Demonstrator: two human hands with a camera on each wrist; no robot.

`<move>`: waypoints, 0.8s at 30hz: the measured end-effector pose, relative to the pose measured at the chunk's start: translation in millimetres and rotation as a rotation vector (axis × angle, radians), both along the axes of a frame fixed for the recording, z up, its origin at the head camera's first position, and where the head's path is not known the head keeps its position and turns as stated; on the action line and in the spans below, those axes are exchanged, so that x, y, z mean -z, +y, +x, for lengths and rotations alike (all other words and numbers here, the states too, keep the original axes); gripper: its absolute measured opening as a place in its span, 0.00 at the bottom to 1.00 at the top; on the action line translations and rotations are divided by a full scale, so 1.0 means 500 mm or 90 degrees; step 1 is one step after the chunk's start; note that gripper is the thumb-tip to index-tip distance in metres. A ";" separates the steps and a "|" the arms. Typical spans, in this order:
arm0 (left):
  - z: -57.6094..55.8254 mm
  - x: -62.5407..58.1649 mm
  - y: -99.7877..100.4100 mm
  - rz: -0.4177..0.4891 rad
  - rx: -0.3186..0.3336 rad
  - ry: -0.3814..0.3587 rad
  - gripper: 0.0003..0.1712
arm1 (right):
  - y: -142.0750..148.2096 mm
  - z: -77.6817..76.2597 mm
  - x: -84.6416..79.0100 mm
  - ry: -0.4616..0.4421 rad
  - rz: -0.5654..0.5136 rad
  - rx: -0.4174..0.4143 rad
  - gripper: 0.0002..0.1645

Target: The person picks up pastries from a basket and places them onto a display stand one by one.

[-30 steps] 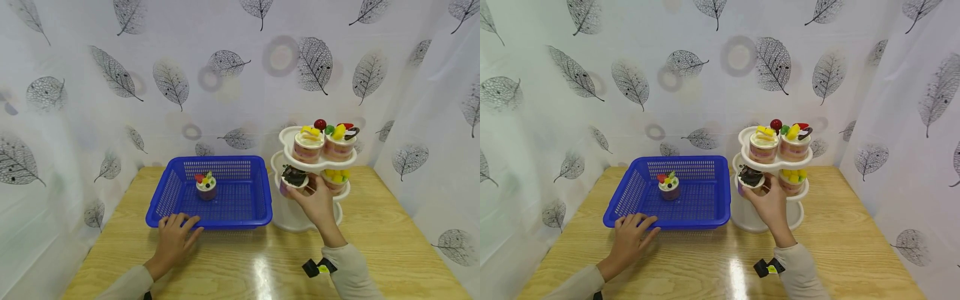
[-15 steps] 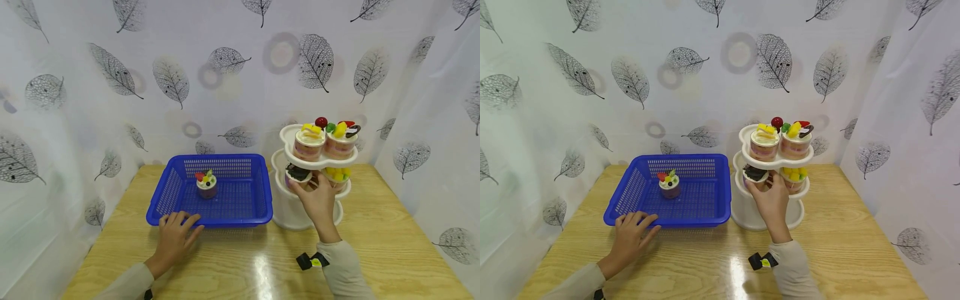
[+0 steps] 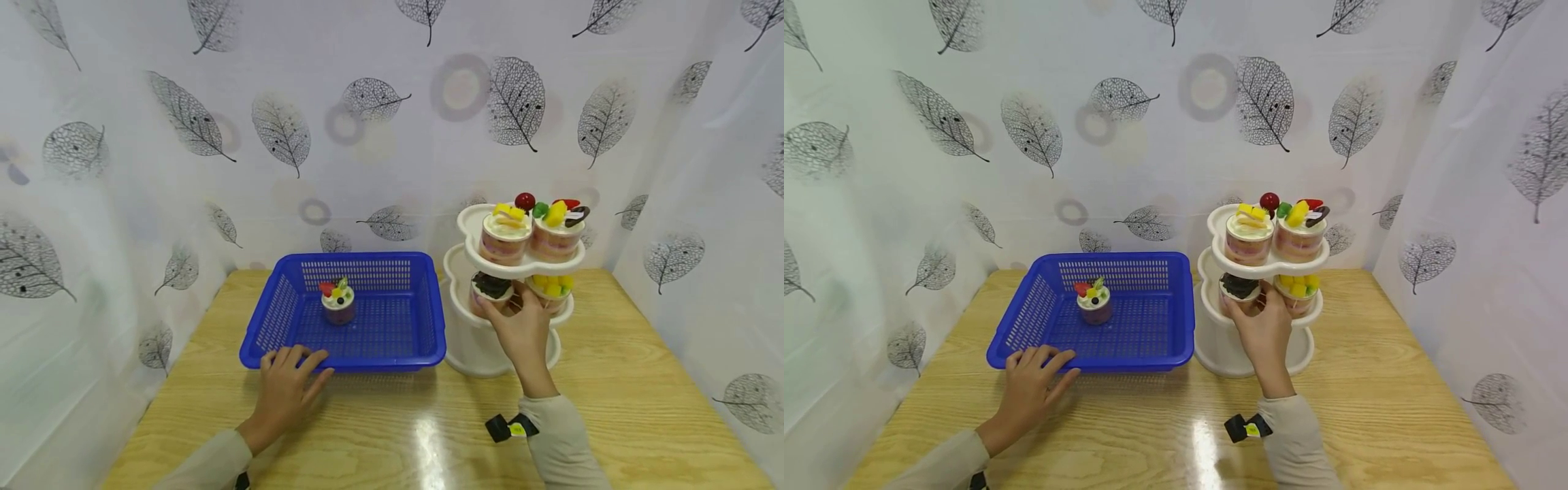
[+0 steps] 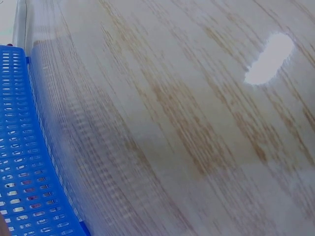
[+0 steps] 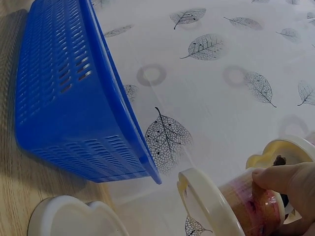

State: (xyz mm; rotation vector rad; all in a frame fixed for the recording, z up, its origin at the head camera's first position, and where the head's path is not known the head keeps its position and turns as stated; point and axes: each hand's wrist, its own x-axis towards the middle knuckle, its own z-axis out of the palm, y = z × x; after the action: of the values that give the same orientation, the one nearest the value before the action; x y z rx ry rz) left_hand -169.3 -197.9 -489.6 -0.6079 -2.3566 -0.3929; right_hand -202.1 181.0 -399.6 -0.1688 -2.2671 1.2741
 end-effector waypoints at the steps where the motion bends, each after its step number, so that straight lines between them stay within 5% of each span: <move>1: 0.000 0.000 0.000 0.000 0.000 0.001 0.25 | 0.000 0.000 0.001 0.003 -0.001 -0.002 0.39; 24: -0.001 0.002 0.001 -0.001 0.000 0.013 0.23 | 0.007 0.012 -0.005 -0.007 0.059 -0.027 0.38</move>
State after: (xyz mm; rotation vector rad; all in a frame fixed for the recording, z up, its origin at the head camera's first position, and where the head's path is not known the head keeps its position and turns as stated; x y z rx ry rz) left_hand -169.8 -197.4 -490.4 -0.6095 -2.3382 -0.3832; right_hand -196.0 184.6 -397.1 -0.0954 -2.3453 1.1880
